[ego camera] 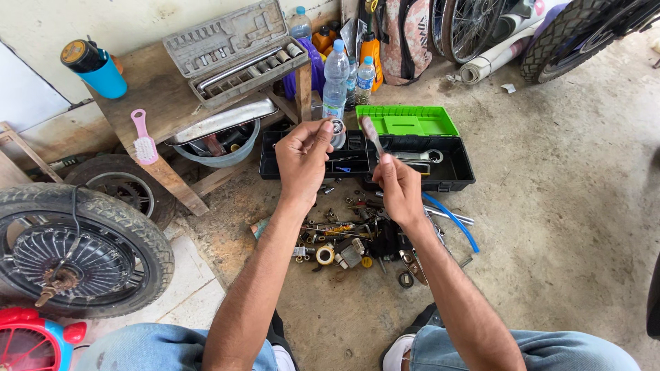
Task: The person cleans and reassembles small mechanical components, using a cloth to wipe a cylindrical part and a toothbrush to scrub threaded areas before organizing them in a toolbox.
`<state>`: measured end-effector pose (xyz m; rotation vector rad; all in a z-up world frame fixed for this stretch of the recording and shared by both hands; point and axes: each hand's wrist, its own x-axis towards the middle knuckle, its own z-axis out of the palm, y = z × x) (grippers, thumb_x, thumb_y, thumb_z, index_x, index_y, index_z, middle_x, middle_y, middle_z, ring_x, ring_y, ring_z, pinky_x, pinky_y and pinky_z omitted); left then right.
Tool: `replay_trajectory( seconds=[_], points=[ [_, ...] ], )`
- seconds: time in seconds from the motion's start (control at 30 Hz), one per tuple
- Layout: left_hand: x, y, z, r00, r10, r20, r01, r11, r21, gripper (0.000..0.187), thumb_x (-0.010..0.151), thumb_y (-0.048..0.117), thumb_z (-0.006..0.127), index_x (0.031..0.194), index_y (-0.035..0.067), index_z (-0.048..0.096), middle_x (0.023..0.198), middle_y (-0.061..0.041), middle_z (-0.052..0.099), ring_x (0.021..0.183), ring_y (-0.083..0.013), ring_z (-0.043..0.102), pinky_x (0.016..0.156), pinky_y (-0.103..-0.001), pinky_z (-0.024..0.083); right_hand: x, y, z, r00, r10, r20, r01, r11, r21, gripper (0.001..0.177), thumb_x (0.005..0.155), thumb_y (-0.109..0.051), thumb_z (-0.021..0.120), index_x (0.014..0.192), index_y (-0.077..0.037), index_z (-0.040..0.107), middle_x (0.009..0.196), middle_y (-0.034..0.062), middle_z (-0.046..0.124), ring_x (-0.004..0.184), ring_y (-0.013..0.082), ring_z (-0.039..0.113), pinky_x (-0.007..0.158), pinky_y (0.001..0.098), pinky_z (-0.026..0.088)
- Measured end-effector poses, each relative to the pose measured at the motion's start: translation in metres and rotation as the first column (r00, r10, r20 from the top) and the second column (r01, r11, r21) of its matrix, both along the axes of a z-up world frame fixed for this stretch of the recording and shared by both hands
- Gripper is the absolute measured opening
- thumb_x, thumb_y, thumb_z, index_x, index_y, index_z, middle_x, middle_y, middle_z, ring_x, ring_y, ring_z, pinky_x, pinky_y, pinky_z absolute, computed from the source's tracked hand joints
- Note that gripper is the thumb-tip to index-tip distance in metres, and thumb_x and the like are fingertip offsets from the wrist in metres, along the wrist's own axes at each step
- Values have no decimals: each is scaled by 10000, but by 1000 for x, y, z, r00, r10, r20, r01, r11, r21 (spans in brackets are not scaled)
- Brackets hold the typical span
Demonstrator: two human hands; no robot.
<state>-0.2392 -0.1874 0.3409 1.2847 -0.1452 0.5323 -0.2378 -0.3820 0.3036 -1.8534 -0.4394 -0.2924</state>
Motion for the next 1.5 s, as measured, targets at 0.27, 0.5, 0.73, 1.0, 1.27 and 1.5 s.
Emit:
replay_trajectory(
  seconds=[0.27,0.5,0.73,1.0,1.27,1.5],
  points=[
    [-4,-15,-11,999,-32,-28,32,999,-17,150,1021,144,727,1097,28,784,915,-29,737,745,-37,603,651,-211,492,-9,15,6,996,27,83,-24,999,-36,511,1124,-358,429,757,-36,579,553,-39,440,510,56,386,467,295,297],
    [-6,-6,1,999,19,-50,-20,1000,-21,177,1030,200,699,1117,63,770,970,-5,790,763,-25,615,606,-190,442,6,9,-65,981,21,-190,-7,997,77,528,1122,-392,400,762,-65,605,545,-63,445,464,59,368,421,273,271],
    [-15,-27,11,997,24,-80,-22,1000,15,190,1018,248,708,1145,120,766,932,84,685,828,7,574,588,-177,460,-5,5,16,918,239,-318,-55,867,495,224,1051,-247,631,1064,-30,685,601,-89,439,488,16,326,437,218,243],
    [-32,-52,17,992,-68,-106,70,997,16,203,1021,251,691,1163,113,736,957,79,711,832,4,591,601,-177,470,-28,5,67,940,214,-265,-62,873,484,177,1010,-135,690,1137,-20,733,642,-104,506,506,-14,347,433,197,247],
    [-31,-60,4,994,-101,37,97,989,114,173,1057,140,686,1213,69,707,1012,27,663,831,2,510,615,-151,404,-19,-3,60,973,77,-218,31,890,455,127,1027,-126,675,1066,-17,727,667,-92,558,531,-19,391,451,190,270],
    [-30,-58,1,984,-178,25,173,975,141,223,1027,126,680,1226,28,657,1005,10,662,792,11,507,563,-134,412,-12,-10,57,1000,-25,-7,26,959,283,101,1037,-64,706,1091,19,728,759,-107,561,672,-18,426,588,184,330]
  ],
)
